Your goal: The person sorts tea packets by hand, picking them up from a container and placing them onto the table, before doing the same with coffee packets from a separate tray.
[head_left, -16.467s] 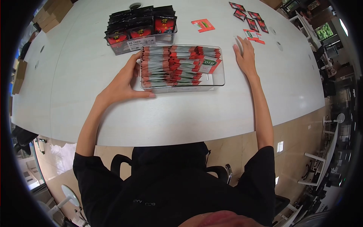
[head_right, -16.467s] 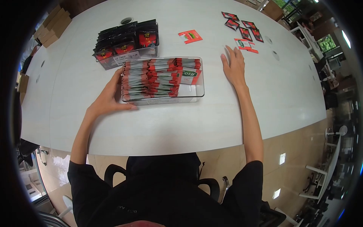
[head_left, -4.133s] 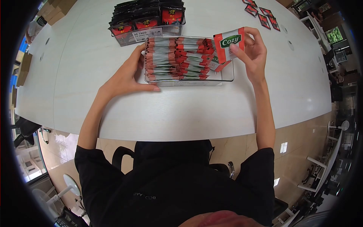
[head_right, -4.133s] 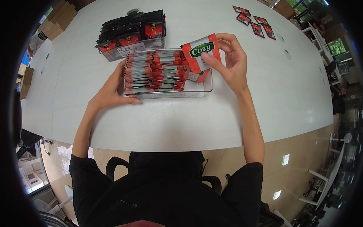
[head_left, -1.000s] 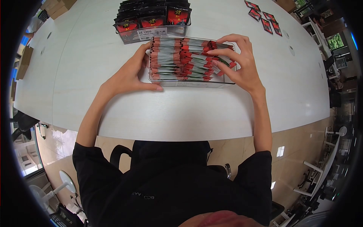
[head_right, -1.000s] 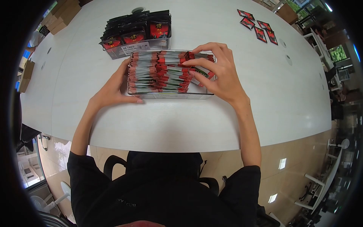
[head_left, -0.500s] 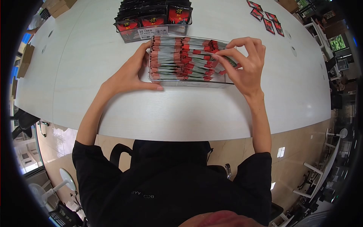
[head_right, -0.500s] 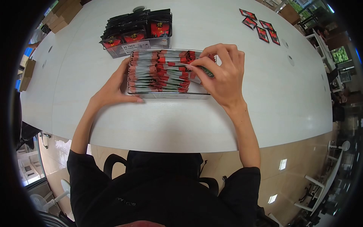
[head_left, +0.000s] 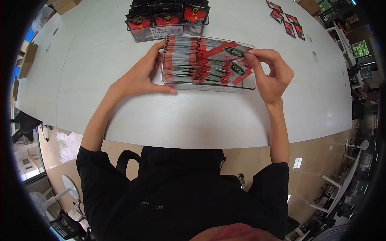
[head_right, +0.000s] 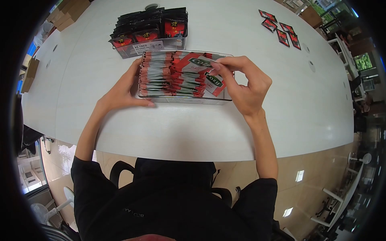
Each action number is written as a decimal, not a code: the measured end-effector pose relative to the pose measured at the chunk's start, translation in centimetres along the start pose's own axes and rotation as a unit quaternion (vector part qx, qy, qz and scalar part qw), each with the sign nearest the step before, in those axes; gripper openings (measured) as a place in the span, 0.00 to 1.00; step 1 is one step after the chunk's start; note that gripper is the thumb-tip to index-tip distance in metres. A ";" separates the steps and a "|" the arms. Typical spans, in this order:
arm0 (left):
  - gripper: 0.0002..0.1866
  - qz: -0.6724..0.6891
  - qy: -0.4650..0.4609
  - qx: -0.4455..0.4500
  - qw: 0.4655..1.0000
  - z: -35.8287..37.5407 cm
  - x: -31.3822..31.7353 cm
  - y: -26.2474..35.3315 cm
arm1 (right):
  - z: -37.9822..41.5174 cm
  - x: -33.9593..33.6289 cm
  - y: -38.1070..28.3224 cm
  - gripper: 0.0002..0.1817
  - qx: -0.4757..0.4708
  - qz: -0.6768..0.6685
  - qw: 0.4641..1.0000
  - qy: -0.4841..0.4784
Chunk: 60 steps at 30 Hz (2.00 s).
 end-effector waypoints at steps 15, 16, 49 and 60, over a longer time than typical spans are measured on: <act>0.67 -0.004 0.001 0.004 1.000 -0.1 0.1 -0.2 | 0.5 3.3 -0.6 0.09 -0.027 0.148 0.978 -0.145; 0.67 -0.002 0.002 0.003 1.000 -0.1 0.1 -0.2 | 0.5 3.3 -0.8 0.09 -0.039 0.146 0.978 -0.147; 0.66 0.021 0.005 0.020 1.000 -0.2 0.6 0.2 | 1.7 6.3 -4.5 0.42 -0.044 0.228 0.939 -0.255; 0.66 0.012 0.009 0.033 0.999 -0.1 0.6 0.3 | 2.5 7.5 -4.5 0.45 0.008 0.238 0.909 -0.341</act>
Point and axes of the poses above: each hand's wrist, its own z-axis away from the middle knuckle, its own x-axis out of the palm, y = z × x, the point moved 7 cm from there along -z, towards the middle knuckle, and after that the axes turned 1 degree about -z, right-handed, at the moved point
